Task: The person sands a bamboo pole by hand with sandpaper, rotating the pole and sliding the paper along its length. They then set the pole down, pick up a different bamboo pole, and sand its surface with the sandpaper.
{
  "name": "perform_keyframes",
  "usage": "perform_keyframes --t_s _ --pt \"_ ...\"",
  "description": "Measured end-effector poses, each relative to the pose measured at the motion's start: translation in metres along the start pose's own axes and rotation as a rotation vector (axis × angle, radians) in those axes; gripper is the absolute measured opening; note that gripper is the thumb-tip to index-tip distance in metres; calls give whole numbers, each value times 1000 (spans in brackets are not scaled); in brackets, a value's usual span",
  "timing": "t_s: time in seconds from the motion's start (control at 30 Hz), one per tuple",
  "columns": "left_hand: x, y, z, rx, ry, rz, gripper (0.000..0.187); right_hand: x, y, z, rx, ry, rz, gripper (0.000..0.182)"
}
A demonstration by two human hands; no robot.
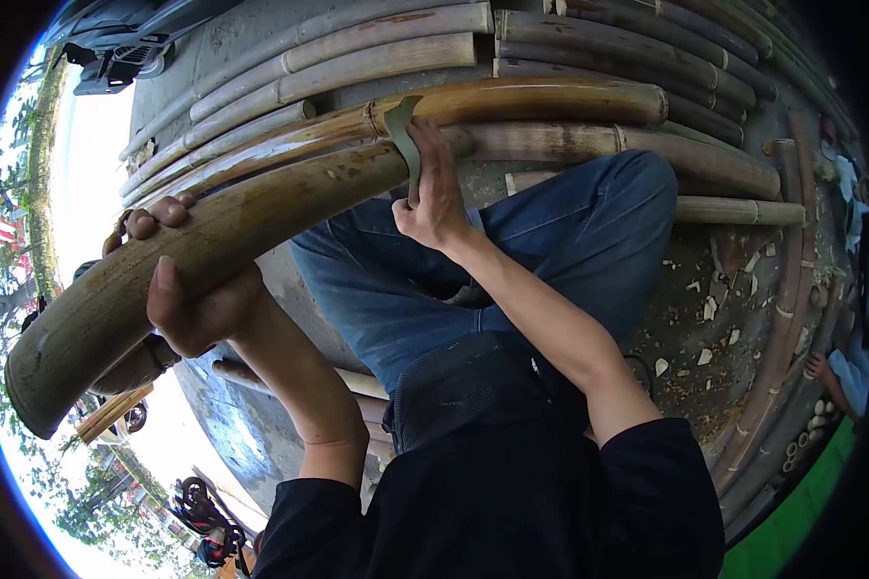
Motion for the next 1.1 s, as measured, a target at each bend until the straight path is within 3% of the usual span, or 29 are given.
perform_keyframes --t_s 0.07,0.17,0.2,0.27,0.3,0.4,0.47,0.53,0.57,0.63,0.67,0.77,0.8,0.87,0.93,1.0,1.03,1.07,1.1 --pt "2 1 -1 -6 2 18 64 13 2 7 -33 15 105 108" --pt "0 0 -3 7 4 8 63 93 0 32 -108 -413 389 118" --pt "0 -1 -2 28 13 12 61 96 -4 37 -105 -417 391 118" --pt "-3 -4 -4 54 24 17 60 75 -17 35 25 -259 180 119" --pt "-4 -4 -5 95 41 -12 58 26 -12 18 85 -36 98 119" --pt "-4 -3 -7 191 67 -53 53 -26 -27 4 90 43 47 118" --pt "-10 12 -14 297 112 -126 49 8 -31 6 95 5 184 123" --pt "-15 24 -22 273 133 -136 44 67 -25 20 154 -188 250 126" --pt "-15 27 -22 292 142 -190 43 73 -20 24 154 -189 249 126" --pt "-18 29 -23 311 156 -240 42 95 -16 33 78 -390 398 125" --pt "-19 28 -24 316 154 -238 42 85 -16 29 76 -394 404 125" --pt "-18 23 -22 367 162 -265 41 -3 -31 10 51 13 125 120" --pt "-17 22 -23 395 158 -285 41 4 -35 10 79 -9 143 123" --pt "-16 25 -27 415 138 -302 38 47 -33 10 108 -79 256 128" --pt "-16 29 -26 416 98 -346 38 109 -27 29 45 -465 409 128" --pt "-17 28 -25 414 116 -308 38 113 -28 30 -26 -435 482 127" --pt "-17 26 -24 411 121 -280 37 108 -36 33 39 -373 409 128" --pt "-16 26 -22 411 127 -256 36 81 -43 27 99 -312 334 129" --pt "-17 28 -21 416 130 -260 36 30 -37 12 143 -94 272 130"
Point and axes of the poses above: each hand's wrist, its own z-axis away from the middle knuckle, its own y-axis out of the back of the hand, x = y × z, the point moved 6 cm from there along -z, towards the middle knuckle, and after that the axes turned 6 degrees about -z, right-handed, at the moved point
